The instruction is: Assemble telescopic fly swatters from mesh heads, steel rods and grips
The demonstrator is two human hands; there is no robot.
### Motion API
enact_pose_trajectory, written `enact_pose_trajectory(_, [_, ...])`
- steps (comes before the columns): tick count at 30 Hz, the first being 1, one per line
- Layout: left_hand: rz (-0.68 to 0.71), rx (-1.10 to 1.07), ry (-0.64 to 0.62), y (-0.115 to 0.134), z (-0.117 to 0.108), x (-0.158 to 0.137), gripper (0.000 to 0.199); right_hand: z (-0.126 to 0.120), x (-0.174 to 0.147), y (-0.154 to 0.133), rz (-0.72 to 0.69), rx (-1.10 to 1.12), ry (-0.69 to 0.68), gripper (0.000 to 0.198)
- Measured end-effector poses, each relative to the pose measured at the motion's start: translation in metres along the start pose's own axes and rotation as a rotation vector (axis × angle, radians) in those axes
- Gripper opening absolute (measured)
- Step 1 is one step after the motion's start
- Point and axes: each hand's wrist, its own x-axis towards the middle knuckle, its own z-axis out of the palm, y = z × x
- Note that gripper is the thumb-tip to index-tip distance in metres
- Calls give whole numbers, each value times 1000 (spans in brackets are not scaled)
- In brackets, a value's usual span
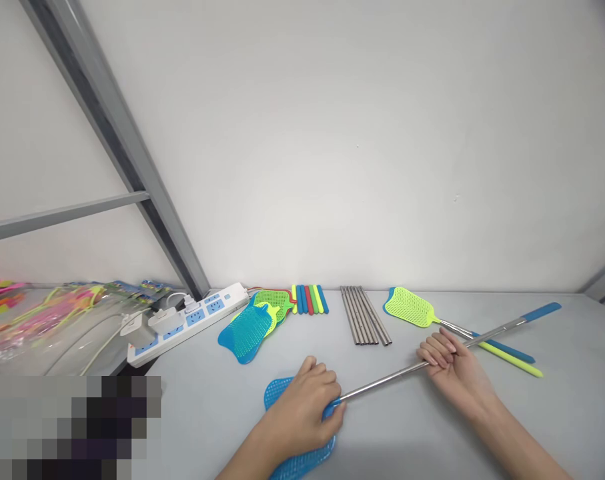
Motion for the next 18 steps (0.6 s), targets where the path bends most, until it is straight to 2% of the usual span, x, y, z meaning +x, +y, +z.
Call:
enact_pose_trajectory(9, [56,16,-73,6,15,-4,19,-9,-5,11,-150,36,71,35])
enact_pose_trajectory(18, [56,13,-87,6,12,-4,22,-8,-9,23,-155,45,110,36])
